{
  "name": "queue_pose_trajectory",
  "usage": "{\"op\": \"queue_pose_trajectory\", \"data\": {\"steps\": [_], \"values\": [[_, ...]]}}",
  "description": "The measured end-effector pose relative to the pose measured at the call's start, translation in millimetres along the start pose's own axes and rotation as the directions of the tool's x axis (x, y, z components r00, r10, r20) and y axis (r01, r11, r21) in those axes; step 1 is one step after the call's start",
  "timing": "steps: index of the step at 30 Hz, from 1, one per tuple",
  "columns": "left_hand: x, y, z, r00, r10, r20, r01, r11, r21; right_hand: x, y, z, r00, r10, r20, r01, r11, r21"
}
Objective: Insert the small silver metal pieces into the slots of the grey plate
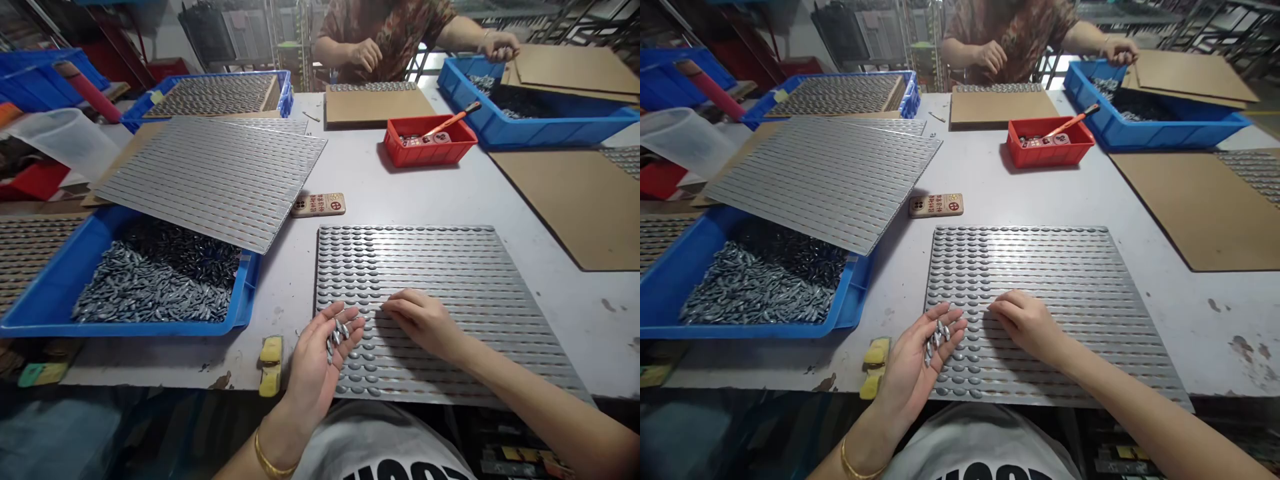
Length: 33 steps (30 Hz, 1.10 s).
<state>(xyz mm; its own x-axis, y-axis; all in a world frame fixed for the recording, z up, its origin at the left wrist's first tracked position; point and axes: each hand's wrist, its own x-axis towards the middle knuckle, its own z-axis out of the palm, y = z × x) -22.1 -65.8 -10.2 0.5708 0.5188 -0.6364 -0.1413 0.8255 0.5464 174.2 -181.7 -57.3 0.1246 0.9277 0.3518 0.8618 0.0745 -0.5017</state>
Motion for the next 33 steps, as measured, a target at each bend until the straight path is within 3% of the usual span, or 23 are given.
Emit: {"op": "queue_pose_trajectory", "data": {"steps": [8, 17, 20, 23, 26, 29, 31, 33], "values": [[-3, -10, -1.8, 0.997, -0.045, 0.055, 0.042, 0.998, 0.053, 7, 1, 13, 0.993, -0.084, 0.086, 0.100, 0.973, -0.206], [-3, -15, -0.3, 0.995, -0.099, 0.008, 0.099, 0.993, 0.062, 10, 1, 12, 0.996, -0.037, 0.079, 0.050, 0.984, -0.170], [-3, -17, 0.4, 0.995, -0.086, 0.045, 0.080, 0.990, 0.113, 12, -5, 6, 0.998, 0.015, 0.069, -0.010, 0.998, -0.069], [-2, -20, 0.7, 0.994, -0.075, 0.080, 0.062, 0.985, 0.161, 15, -21, -6, 0.989, 0.110, 0.097, -0.125, 0.976, 0.176], [1, -23, 2.2, 0.996, -0.026, 0.080, 0.008, 0.978, 0.210, 18, -41, -18, 0.943, 0.217, 0.252, -0.306, 0.863, 0.403], [2, -24, 3.7, 0.997, 0.035, 0.074, -0.053, 0.964, 0.259, 17, -52, -21, 0.906, 0.258, 0.336, -0.402, 0.775, 0.488], [2, -24, 3.6, 0.996, 0.030, 0.088, -0.053, 0.961, 0.271, 13, -55, -20, 0.938, 0.205, 0.281, -0.322, 0.815, 0.481], [2, -26, 2.7, 0.993, 0.001, 0.114, -0.030, 0.966, 0.256, 7, -56, -18, 0.987, 0.074, 0.145, -0.125, 0.915, 0.383]]}}
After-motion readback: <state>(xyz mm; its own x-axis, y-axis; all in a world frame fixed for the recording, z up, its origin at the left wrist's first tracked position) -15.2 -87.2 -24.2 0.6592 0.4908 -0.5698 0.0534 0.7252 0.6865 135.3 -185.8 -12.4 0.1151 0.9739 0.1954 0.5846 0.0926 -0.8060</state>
